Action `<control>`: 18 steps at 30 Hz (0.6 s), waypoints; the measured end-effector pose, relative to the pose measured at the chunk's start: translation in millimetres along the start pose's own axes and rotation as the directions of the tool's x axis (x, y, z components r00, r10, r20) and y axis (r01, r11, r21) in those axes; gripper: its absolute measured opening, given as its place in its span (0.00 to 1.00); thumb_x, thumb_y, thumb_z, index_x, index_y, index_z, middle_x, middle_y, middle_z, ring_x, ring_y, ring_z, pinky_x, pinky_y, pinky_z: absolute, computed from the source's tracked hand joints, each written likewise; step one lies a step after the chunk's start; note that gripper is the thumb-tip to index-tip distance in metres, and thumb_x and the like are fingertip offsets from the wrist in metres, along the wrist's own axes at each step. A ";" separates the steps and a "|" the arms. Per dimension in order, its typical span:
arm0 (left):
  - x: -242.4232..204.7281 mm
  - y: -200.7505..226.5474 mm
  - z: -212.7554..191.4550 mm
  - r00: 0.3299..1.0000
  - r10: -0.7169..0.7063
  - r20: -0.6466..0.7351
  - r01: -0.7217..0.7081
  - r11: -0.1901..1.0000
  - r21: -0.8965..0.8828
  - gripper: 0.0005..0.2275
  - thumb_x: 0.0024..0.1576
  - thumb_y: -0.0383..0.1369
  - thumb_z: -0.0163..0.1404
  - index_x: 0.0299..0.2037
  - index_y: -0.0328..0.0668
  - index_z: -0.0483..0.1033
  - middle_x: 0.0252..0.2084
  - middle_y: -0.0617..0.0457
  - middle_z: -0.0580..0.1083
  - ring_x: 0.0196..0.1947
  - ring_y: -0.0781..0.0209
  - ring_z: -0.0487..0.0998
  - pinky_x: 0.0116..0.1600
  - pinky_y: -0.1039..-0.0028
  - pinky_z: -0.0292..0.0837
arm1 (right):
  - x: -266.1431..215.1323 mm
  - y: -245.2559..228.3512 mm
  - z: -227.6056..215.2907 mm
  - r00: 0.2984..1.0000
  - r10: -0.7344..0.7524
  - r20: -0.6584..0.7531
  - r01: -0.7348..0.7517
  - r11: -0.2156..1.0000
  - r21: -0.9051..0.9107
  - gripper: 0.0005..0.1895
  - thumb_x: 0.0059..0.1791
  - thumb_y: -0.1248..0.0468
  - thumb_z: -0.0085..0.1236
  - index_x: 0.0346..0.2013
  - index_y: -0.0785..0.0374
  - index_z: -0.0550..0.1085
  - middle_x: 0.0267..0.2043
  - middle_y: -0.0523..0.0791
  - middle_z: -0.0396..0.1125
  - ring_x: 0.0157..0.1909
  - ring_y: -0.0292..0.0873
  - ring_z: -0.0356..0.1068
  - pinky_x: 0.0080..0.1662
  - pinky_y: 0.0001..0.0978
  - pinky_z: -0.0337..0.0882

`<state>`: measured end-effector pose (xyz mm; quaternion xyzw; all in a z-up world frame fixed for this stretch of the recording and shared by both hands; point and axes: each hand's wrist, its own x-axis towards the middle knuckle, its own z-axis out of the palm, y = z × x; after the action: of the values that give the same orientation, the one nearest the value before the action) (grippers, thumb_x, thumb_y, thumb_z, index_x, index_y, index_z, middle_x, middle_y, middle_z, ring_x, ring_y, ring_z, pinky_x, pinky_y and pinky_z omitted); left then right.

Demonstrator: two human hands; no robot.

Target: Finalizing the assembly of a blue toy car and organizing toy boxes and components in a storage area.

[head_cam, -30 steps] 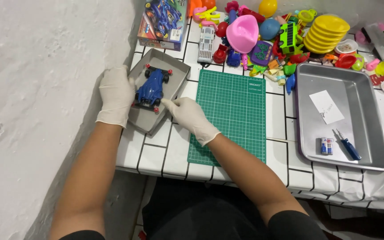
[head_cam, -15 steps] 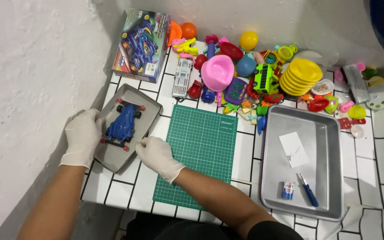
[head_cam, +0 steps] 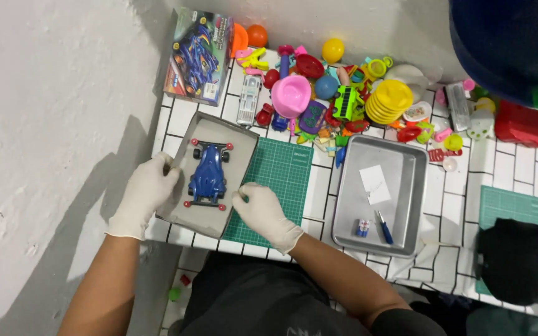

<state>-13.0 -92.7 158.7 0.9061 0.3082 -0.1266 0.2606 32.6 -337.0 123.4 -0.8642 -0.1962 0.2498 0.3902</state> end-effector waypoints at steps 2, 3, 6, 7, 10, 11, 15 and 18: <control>-17.8 23.0 -4.6 0.999 0.017 0.031 -0.015 0.999 -0.049 0.12 0.58 0.43 0.49 0.45 0.51 0.77 0.43 0.42 0.80 0.52 0.40 0.79 0.53 0.49 0.72 | -14.8 6.8 -18.1 0.999 0.018 -0.034 -0.017 0.999 0.031 0.18 0.50 0.55 0.50 0.20 0.63 0.73 0.27 0.49 0.69 0.36 0.55 0.74 0.42 0.44 0.74; -28.2 32.3 -8.2 0.999 0.019 0.050 -0.015 0.996 -0.093 0.12 0.58 0.44 0.49 0.44 0.51 0.77 0.43 0.43 0.80 0.52 0.41 0.78 0.53 0.50 0.72 | -22.9 9.2 -24.7 0.998 0.024 -0.057 -0.020 0.997 0.069 0.18 0.50 0.56 0.51 0.19 0.62 0.72 0.24 0.47 0.68 0.33 0.51 0.74 0.41 0.40 0.74; -65.0 67.6 -23.5 0.997 0.070 0.034 -0.060 0.966 -0.251 0.14 0.60 0.45 0.49 0.45 0.45 0.77 0.43 0.38 0.79 0.52 0.36 0.77 0.53 0.48 0.70 | -49.2 11.2 -52.9 0.991 -0.007 -0.131 0.022 0.993 0.113 0.18 0.51 0.58 0.53 0.20 0.66 0.72 0.27 0.53 0.68 0.35 0.58 0.73 0.42 0.45 0.73; -68.1 69.0 -19.9 0.996 0.075 0.042 -0.062 0.967 -0.247 0.14 0.60 0.45 0.49 0.45 0.45 0.77 0.43 0.38 0.79 0.52 0.36 0.77 0.53 0.48 0.70 | -57.6 13.0 -59.3 0.991 0.003 -0.135 0.013 0.993 0.117 0.18 0.51 0.58 0.53 0.20 0.66 0.72 0.27 0.53 0.68 0.35 0.58 0.73 0.42 0.45 0.73; -76.4 74.7 -9.3 0.986 0.164 0.033 -0.136 0.903 -0.408 0.13 0.66 0.43 0.41 0.46 0.46 0.75 0.43 0.38 0.78 0.52 0.38 0.77 0.54 0.50 0.69 | -77.0 23.6 -73.9 0.971 0.020 -0.236 0.038 0.970 0.240 0.16 0.52 0.62 0.56 0.20 0.63 0.73 0.24 0.48 0.68 0.32 0.47 0.72 0.45 0.39 0.73; -79.9 77.5 -5.0 0.984 0.180 0.015 -0.154 0.880 -0.450 0.13 0.67 0.42 0.41 0.45 0.44 0.75 0.42 0.37 0.77 0.50 0.38 0.77 0.54 0.50 0.68 | -82.6 30.4 -76.3 0.958 0.031 -0.286 0.048 0.963 0.264 0.14 0.51 0.61 0.60 0.22 0.63 0.74 0.24 0.48 0.69 0.34 0.46 0.73 0.46 0.38 0.72; -94.4 92.1 13.3 0.977 0.209 -0.037 -0.193 0.799 -0.569 0.11 0.68 0.40 0.43 0.45 0.42 0.74 0.38 0.37 0.76 0.45 0.51 0.76 0.54 0.55 0.69 | -106.4 46.3 -86.6 0.909 0.106 -0.403 0.063 0.922 0.383 0.08 0.49 0.62 0.65 0.28 0.60 0.76 0.26 0.44 0.69 0.38 0.31 0.65 0.48 0.31 0.70; -116.9 118.0 8.7 0.983 0.184 -0.016 -0.157 0.783 -0.601 0.10 0.66 0.40 0.44 0.48 0.44 0.74 0.40 0.40 0.77 0.46 0.49 0.78 0.55 0.55 0.69 | -125.5 50.0 -97.5 0.889 0.191 -0.416 0.030 0.882 0.470 0.06 0.48 0.63 0.67 0.30 0.57 0.76 0.28 0.37 0.69 0.38 0.31 0.63 0.49 0.27 0.68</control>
<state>-30.9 -234.6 243.6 0.7981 0.2435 -0.0181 0.5509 -3.4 -491.2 175.4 -0.7871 0.0022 0.0987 0.6089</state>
